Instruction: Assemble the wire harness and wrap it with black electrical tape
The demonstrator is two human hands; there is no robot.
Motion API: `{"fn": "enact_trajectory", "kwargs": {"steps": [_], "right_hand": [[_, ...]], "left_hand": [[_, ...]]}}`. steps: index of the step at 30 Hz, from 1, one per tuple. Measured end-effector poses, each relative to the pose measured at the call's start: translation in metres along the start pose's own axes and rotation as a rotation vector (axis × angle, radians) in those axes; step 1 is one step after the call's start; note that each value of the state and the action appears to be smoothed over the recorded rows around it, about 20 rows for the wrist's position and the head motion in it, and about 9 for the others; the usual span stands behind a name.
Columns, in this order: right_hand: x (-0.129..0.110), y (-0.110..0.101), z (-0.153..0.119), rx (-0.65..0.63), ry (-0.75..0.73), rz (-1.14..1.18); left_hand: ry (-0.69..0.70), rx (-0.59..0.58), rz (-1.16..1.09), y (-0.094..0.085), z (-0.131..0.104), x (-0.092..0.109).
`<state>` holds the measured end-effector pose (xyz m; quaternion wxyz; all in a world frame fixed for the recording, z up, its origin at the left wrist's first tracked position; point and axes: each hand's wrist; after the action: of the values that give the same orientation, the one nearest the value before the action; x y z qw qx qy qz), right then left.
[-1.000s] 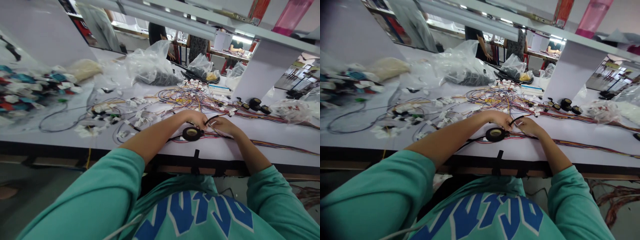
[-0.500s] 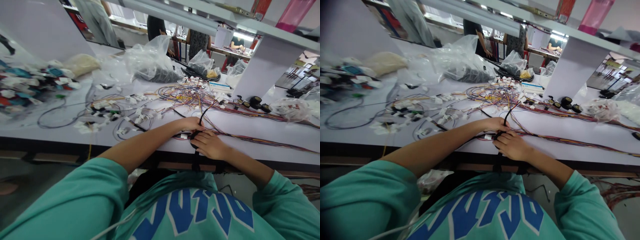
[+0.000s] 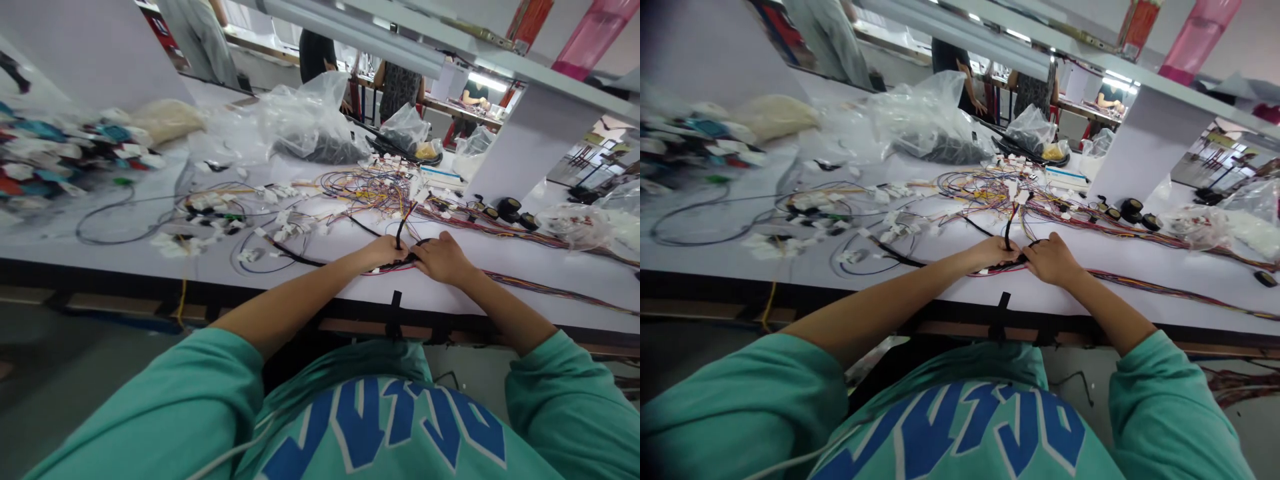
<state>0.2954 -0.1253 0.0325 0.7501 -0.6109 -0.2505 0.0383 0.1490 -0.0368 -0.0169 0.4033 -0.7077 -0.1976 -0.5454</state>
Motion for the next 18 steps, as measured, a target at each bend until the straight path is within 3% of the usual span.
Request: {"fn": "enact_trajectory", "kwargs": {"steps": [4, 10, 18], "right_hand": [[0.003, 0.009, 0.008, -0.023, 0.003, 0.030], [0.011, 0.009, 0.009, 0.011, -0.074, -0.005], [0.012, 0.015, 0.019, 0.139, -0.193, -0.065]], "left_hand": [[0.053, 0.073, 0.205, 0.007, -0.003, 0.008], [-0.028, 0.141, 0.480, 0.014, -0.003, 0.019], [-0.058, 0.210, 0.326, 0.015, -0.003, 0.018]]}}
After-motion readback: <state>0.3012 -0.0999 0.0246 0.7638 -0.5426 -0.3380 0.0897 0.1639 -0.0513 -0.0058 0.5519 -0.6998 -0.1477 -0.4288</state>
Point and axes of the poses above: each hand's wrist, its own z-axis towards the middle knuckle, its own y-axis out of the palm, x = y × z, and after that the axes turned 12 degrees about x, right-handed
